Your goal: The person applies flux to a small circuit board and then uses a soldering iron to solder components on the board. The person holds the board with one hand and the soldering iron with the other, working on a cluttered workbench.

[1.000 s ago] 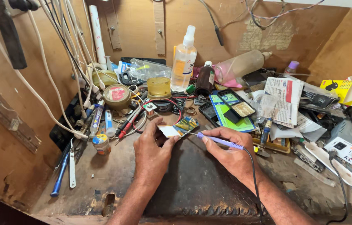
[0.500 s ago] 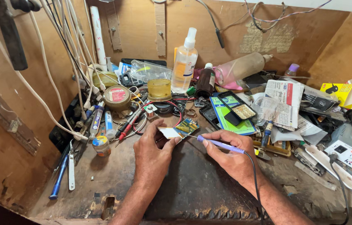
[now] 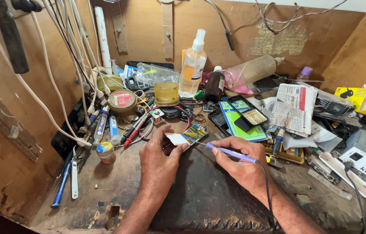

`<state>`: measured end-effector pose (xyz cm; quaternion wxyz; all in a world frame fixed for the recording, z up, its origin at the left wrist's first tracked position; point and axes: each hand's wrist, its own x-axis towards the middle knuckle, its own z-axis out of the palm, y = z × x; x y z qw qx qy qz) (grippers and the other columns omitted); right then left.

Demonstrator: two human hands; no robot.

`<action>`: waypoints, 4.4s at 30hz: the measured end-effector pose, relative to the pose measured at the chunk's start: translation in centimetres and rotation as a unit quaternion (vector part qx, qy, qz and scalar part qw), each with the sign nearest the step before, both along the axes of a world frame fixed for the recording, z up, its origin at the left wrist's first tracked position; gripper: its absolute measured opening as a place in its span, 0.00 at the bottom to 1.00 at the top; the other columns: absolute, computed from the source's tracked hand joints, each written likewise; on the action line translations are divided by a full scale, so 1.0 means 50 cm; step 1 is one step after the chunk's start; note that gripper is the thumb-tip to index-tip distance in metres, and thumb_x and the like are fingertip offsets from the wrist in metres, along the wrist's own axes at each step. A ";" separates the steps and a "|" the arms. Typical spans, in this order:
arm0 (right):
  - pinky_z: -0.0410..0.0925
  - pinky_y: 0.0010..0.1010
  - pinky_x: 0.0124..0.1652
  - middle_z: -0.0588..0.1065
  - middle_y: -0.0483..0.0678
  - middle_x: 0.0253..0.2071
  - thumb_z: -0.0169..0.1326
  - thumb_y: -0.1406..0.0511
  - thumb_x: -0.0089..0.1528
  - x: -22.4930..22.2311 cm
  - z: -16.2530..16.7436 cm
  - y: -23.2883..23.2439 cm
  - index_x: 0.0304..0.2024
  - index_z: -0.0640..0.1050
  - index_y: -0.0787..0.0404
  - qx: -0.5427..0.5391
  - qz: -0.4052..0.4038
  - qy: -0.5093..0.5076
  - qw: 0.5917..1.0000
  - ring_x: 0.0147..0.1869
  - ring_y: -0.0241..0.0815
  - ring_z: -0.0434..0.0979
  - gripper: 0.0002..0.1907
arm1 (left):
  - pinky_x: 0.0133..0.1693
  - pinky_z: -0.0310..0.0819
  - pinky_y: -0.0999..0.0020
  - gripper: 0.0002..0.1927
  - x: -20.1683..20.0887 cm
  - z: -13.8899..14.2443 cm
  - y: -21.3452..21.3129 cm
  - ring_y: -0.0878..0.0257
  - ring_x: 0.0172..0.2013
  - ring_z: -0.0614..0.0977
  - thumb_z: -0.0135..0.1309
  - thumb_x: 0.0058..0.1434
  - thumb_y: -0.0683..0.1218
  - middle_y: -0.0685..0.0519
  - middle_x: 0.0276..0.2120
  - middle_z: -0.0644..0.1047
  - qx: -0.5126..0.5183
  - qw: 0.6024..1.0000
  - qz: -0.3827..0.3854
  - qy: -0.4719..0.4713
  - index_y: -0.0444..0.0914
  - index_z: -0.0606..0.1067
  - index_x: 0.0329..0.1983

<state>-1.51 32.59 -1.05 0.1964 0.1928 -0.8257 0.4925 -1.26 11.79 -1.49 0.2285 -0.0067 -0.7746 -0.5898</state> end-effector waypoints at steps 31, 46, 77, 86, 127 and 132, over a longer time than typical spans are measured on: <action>0.68 0.18 0.28 0.82 0.41 0.28 0.63 0.69 0.57 -0.001 -0.009 0.013 0.37 0.85 0.64 -0.012 -0.002 -0.016 1.000 0.29 0.24 0.75 0.07 | 0.42 0.83 0.67 0.27 -0.001 -0.003 0.008 0.62 0.42 0.89 0.64 0.53 0.38 0.47 0.39 0.85 -0.008 1.000 0.001 -0.013 0.33 0.73 0.57; 0.70 0.18 0.30 0.83 0.40 0.30 0.64 0.67 0.57 -0.009 -0.024 0.025 0.41 0.86 0.63 -0.004 0.001 -0.019 1.000 0.31 0.24 0.77 0.10 | 0.42 0.83 0.66 0.27 -0.008 -0.022 0.028 0.61 0.41 0.89 0.64 0.53 0.38 0.46 0.40 0.85 -0.012 1.000 0.003 -0.008 0.33 0.73 0.58; 0.70 0.19 0.32 0.84 0.41 0.32 0.64 0.67 0.57 0.013 -0.008 0.035 0.42 0.86 0.62 0.009 0.015 0.001 1.000 0.32 0.25 0.77 0.10 | 0.26 0.78 0.61 0.21 -0.132 0.055 0.030 0.57 0.27 0.84 0.70 0.45 0.48 0.43 0.32 0.84 -0.140 0.924 0.000 -0.355 0.29 0.80 0.36; 0.71 0.20 0.33 0.84 0.41 0.32 0.64 0.67 0.57 0.021 -0.003 0.034 0.42 0.86 0.62 0.013 0.010 -0.007 1.000 0.32 0.25 0.78 0.11 | 0.41 0.82 0.59 0.33 -0.123 0.061 0.030 0.53 0.41 0.87 0.73 0.42 0.53 0.41 0.44 0.83 -0.213 0.909 0.051 -0.354 0.30 0.79 0.48; 0.71 0.20 0.32 0.84 0.41 0.31 0.64 0.66 0.58 0.019 -0.010 0.047 0.42 0.86 0.61 0.022 0.004 0.000 1.000 0.31 0.25 0.78 0.11 | 0.55 0.76 0.53 0.37 -0.108 0.049 0.048 0.51 0.55 0.80 0.75 0.40 0.59 0.45 0.53 0.79 -0.187 0.915 0.086 -0.346 0.38 0.79 0.51; 0.71 0.19 0.31 0.84 0.41 0.31 0.64 0.66 0.58 0.023 -0.007 0.046 0.43 0.86 0.61 0.029 0.004 0.003 1.000 0.31 0.25 0.78 0.11 | 0.56 0.76 0.52 0.38 -0.098 0.061 0.052 0.51 0.57 0.80 0.74 0.41 0.60 0.45 0.55 0.79 -0.190 0.909 0.090 -0.359 0.38 0.79 0.53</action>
